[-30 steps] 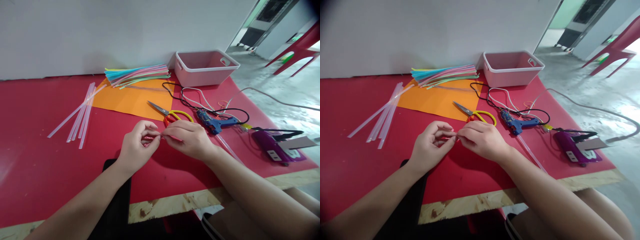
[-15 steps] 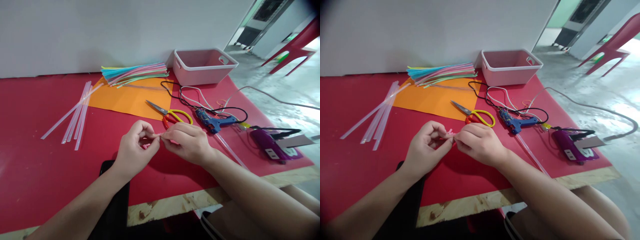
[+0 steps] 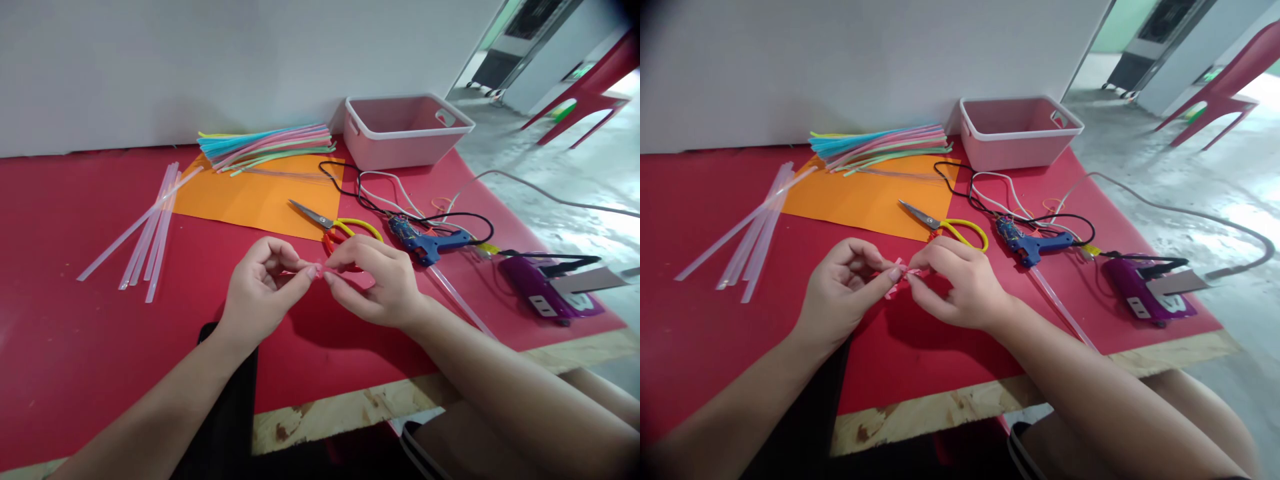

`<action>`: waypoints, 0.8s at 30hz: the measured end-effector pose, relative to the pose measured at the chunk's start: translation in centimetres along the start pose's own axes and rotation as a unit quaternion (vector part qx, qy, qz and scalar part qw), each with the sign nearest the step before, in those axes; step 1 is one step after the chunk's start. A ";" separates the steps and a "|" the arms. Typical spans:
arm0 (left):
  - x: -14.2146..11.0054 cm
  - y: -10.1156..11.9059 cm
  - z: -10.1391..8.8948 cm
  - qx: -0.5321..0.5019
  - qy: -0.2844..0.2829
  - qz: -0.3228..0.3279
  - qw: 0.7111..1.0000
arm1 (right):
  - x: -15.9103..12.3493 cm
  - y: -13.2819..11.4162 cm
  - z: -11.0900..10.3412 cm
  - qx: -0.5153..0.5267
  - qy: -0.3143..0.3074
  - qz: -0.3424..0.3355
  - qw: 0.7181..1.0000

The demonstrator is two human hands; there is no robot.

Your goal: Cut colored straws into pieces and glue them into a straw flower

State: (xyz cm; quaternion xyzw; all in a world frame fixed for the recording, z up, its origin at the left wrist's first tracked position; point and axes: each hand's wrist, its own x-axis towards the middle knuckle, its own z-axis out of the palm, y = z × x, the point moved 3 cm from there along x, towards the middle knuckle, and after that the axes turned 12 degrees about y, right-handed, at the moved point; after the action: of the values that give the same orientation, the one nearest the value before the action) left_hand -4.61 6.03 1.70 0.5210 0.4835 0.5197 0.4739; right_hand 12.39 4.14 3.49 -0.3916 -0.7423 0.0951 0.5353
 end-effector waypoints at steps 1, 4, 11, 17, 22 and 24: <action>-0.1 0.0 0.0 0.010 0.000 0.016 1.000 | 0.1 0.1 0.0 0.004 0.000 0.013 1.000; -0.4 0.1 -0.1 0.075 -0.014 0.075 0.994 | 0.1 0.3 0.1 0.015 -0.013 0.039 0.999; -0.6 0.1 -0.3 0.132 -0.011 0.125 0.983 | 0.1 0.7 0.3 0.003 -0.015 0.078 0.997; -0.3 0.1 -0.4 0.126 -0.005 0.118 0.985 | 0.5 1.3 -0.3 -0.033 0.000 0.074 0.997; -0.1 0.0 -0.4 0.150 -0.020 0.123 0.981 | 0.3 0.9 -0.1 -0.003 -0.040 0.027 0.999; -0.1 -0.1 -0.4 0.171 -0.029 0.128 0.977 | 0.0 0.8 0.2 -0.007 -0.054 0.004 0.999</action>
State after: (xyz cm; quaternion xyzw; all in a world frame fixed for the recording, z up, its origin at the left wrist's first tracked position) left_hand -5.05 5.95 1.59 0.6666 0.4804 0.4704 0.3217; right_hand 12.61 4.77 2.97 -0.3931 -0.7690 0.1127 0.4913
